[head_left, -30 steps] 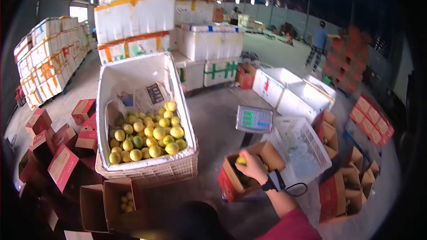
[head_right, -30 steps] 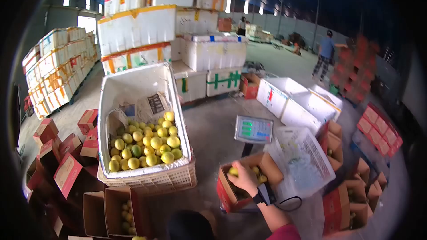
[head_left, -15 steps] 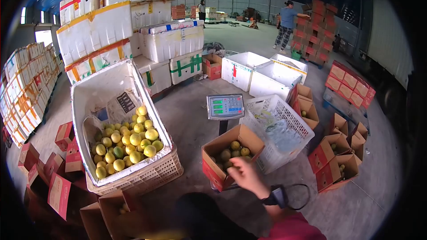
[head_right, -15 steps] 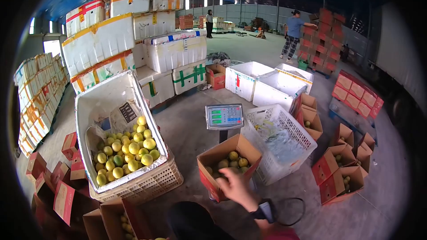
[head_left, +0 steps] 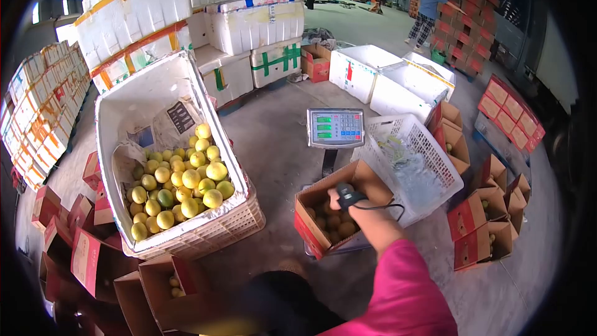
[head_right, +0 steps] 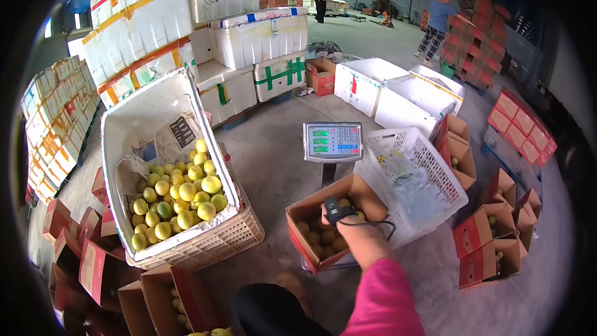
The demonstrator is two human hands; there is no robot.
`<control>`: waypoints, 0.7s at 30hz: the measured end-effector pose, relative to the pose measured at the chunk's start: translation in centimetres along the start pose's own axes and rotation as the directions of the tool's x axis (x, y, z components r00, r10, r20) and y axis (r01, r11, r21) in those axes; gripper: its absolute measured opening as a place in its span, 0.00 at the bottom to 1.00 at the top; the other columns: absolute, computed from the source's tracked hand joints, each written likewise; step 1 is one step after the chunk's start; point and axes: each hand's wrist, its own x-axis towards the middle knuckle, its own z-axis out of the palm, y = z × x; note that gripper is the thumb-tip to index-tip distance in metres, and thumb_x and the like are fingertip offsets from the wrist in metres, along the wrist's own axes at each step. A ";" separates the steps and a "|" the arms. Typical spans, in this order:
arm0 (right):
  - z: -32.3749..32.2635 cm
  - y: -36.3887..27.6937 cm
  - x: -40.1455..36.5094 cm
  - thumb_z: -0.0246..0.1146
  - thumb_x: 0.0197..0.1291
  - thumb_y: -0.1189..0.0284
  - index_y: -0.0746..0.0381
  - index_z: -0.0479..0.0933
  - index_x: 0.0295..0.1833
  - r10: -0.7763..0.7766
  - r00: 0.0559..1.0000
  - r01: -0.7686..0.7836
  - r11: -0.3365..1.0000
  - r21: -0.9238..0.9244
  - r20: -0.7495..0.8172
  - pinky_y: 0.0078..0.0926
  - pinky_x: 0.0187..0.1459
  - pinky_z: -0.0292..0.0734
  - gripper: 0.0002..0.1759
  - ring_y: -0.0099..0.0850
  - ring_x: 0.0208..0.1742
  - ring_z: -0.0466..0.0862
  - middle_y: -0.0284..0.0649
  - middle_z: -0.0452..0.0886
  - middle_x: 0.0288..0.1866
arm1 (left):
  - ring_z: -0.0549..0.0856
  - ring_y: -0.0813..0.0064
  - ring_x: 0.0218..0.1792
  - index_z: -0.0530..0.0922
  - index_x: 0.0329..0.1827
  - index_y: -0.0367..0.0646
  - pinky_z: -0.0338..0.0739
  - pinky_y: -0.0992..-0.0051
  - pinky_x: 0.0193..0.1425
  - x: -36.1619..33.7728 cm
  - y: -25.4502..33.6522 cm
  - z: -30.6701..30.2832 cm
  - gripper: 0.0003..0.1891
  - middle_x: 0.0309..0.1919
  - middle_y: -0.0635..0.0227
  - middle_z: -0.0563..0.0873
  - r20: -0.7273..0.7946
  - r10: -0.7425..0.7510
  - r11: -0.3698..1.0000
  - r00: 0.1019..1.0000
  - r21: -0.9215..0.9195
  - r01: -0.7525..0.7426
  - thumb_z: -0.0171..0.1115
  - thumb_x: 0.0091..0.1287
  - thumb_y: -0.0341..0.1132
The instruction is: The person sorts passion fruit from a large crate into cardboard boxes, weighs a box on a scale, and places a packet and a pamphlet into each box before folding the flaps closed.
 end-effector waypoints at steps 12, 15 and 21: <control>-7.1 -1.7 -13.7 0.65 0.48 0.62 0.60 0.72 0.49 0.041 0.836 0.316 0.779 0.541 -0.547 0.39 0.39 0.77 0.23 0.46 0.39 0.83 0.49 0.82 0.36 | 0.78 0.46 0.52 0.60 0.70 0.58 0.84 0.54 0.41 0.6 0.1 2.4 0.42 0.67 0.51 0.64 -0.016 0.061 0.998 0.998 0.001 -0.061 0.56 0.56 0.69; -10.5 -5.9 -23.0 0.65 0.47 0.66 0.61 0.72 0.52 -0.025 0.713 0.543 0.652 0.529 -0.701 0.38 0.39 0.76 0.24 0.45 0.40 0.82 0.47 0.81 0.38 | 0.75 0.44 0.57 0.63 0.69 0.57 0.77 0.43 0.53 2.6 -0.6 3.4 0.41 0.69 0.53 0.62 0.151 0.059 0.998 0.987 -0.029 -0.055 0.58 0.56 0.68; -9.2 -17.9 -32.5 0.67 0.50 0.70 0.62 0.68 0.56 -0.520 0.397 0.904 0.364 0.224 -0.756 0.36 0.37 0.75 0.27 0.42 0.37 0.80 0.43 0.77 0.37 | 0.68 0.44 0.64 0.57 0.71 0.44 0.66 0.34 0.61 3.3 -1.8 7.2 0.46 0.68 0.54 0.63 0.420 0.086 0.964 0.904 -0.264 0.031 0.60 0.57 0.64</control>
